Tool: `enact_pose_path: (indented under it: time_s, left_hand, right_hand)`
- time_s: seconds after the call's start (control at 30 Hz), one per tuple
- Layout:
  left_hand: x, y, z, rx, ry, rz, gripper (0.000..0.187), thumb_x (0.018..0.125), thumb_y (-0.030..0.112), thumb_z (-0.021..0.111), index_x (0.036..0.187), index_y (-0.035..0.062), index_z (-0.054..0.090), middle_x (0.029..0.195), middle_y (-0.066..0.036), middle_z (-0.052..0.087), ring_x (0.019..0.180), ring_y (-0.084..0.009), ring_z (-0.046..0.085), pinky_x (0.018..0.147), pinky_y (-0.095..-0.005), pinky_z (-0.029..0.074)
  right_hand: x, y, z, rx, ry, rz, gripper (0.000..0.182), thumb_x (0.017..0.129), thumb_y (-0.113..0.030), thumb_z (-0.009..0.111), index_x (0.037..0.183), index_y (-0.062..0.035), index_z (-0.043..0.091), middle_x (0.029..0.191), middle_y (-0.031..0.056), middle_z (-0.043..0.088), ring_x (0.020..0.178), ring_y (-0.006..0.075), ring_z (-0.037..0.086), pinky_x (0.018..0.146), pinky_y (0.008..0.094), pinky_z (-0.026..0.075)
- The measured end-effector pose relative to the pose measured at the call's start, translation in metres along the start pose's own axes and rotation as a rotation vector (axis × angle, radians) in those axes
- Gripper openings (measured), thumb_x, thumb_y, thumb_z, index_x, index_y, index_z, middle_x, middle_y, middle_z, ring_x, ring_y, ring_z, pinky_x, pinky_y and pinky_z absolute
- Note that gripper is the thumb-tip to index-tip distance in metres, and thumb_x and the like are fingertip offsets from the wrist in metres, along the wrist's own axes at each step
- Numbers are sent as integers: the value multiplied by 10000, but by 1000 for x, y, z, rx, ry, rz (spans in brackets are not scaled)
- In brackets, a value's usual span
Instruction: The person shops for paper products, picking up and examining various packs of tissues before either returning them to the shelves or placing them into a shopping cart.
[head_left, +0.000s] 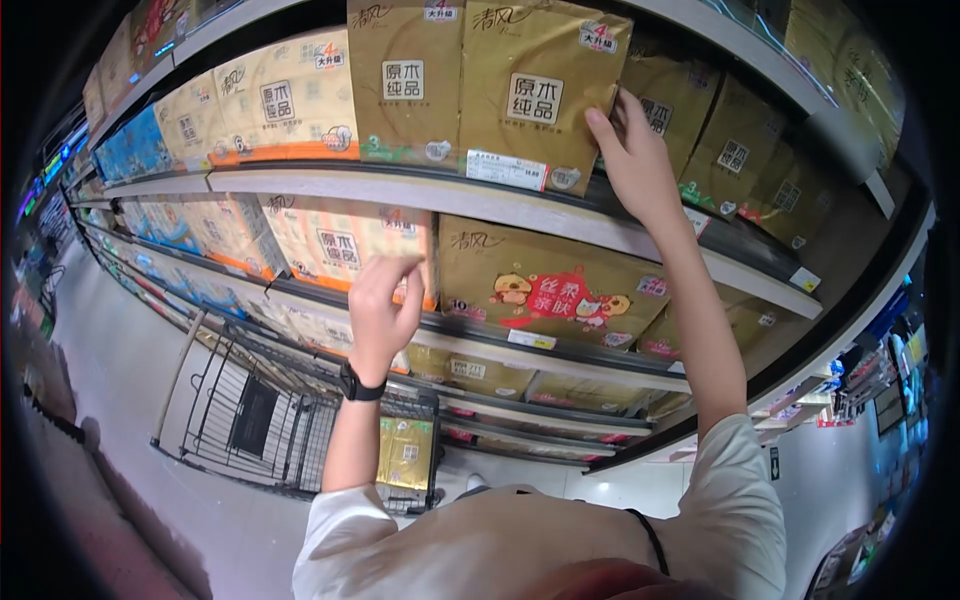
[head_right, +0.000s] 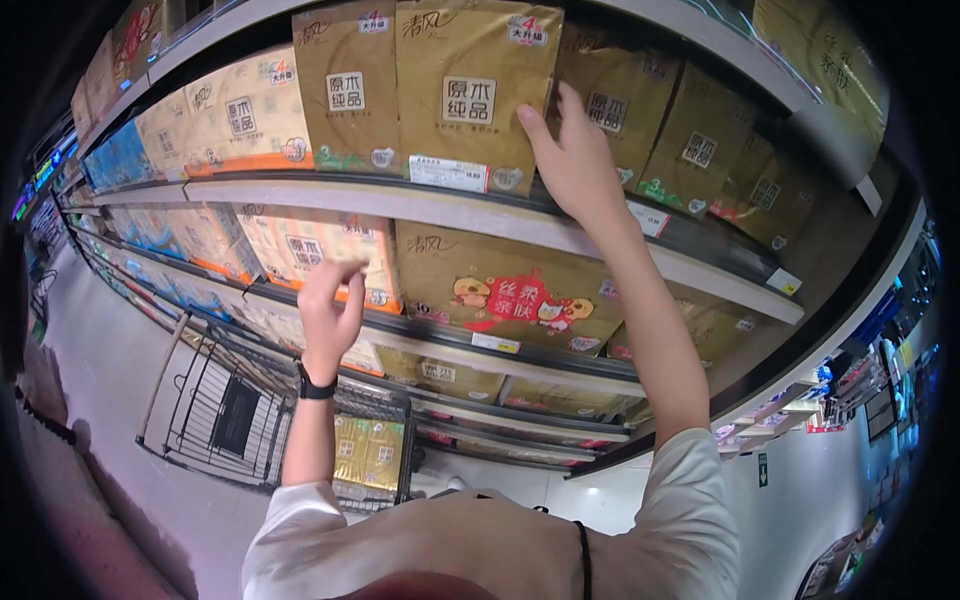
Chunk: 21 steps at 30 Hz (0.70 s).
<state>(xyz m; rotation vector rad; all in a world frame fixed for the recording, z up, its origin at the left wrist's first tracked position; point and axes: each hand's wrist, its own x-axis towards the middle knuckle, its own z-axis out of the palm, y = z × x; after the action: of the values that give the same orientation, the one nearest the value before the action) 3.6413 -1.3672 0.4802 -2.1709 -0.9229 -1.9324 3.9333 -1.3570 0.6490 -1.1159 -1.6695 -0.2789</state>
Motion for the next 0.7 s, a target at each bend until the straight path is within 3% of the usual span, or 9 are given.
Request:
enact_pose_path:
  time_s: [0.03, 0.13, 0.23, 0.3, 0.37, 0.4, 0.5, 0.6, 0.7]
  left_hand:
    - [-41, -10, -9, 32, -49, -135, 100, 841, 9, 620, 926, 8, 673, 786, -139, 651, 734, -310, 619, 671, -395, 488]
    - [-202, -39, -57, 263, -270, -545, 130, 879, 79, 609, 982, 23, 665, 836, -155, 665, 748, -331, 632, 693, -409, 497]
    - [-408, -37, -125, 464, -542, -910, 255, 869, 144, 638, 1112, 72, 665, 928, -156, 700, 982, -333, 644, 831, -444, 505]
    - [-521, 12, -178, 724, -834, -756, 407, 844, 187, 669, 1250, 157, 649, 1134, -179, 690, 1262, -351, 521, 1016, -525, 420]
    - [-548, 60, -208, 489, -945, -968, 497, 874, 292, 643, 1363, 227, 587, 1373, -153, 581, 1407, -371, 359, 1115, -609, 278]
    - [-577, 59, -213, 457, -1324, -1203, 520, 908, 377, 590, 1409, 245, 540, 1480, -136, 479, 1401, -398, 361, 1134, -596, 259]
    - [-620, 100, -223, 296, -1708, -1087, 559, 897, 448, 568, 1423, 262, 524, 1401, -123, 564, 1401, -425, 352, 1128, -597, 282]
    - [-634, 115, -227, 70, -1747, -962, 519, 831, 265, 589, 1349, 235, 604, 1376, -105, 585, 1379, -421, 381, 1092, -564, 363]
    - [-574, 126, -242, 26, -1435, -951, 459, 842, 222, 627, 1297, 162, 637, 1309, -116, 623, 1324, -386, 443, 1079, -525, 387]
  right_hand:
    - [-26, -8, -6, 62, 41, 62, 591, 985, -340, 581, 1391, 57, 415, 1414, 285, 496, 1331, 357, 494, 1061, 422, 439]
    - [-131, 0, -29, 234, 59, -2, 389, 953, -42, 567, 1328, 20, 480, 1331, 182, 599, 1263, 247, 567, 1085, 372, 409]
    - [-286, 61, -35, 371, -132, 418, 295, 990, -66, 536, 1274, 11, 509, 1173, 136, 661, 1088, 188, 628, 979, 320, 447]
    - [-413, 95, -41, 204, -283, 653, 275, 1017, -127, 525, 1259, 2, 524, 1082, 109, 683, 1031, 178, 636, 914, 316, 488]
    - [-529, 91, -62, 72, -487, 752, 272, 992, -89, 518, 1259, -48, 547, 1047, 132, 693, 992, 210, 664, 842, 353, 531]
    - [-586, 87, -70, 116, -523, 880, 271, 982, -73, 499, 1245, -38, 555, 1005, 149, 708, 951, 236, 688, 825, 362, 536]
    - [-723, 64, -92, 117, -725, 1017, 274, 986, -105, 499, 1245, -47, 567, 937, 117, 727, 880, 200, 702, 705, 317, 549]
    - [-766, 6, -93, 237, -775, 1272, 280, 990, -133, 491, 1250, -65, 572, 979, 111, 715, 923, 198, 688, 712, 333, 554]
    - [-776, -16, -87, 416, -715, 1447, 289, 976, -163, 506, 1245, -92, 584, 988, 104, 708, 926, 193, 681, 729, 354, 558]
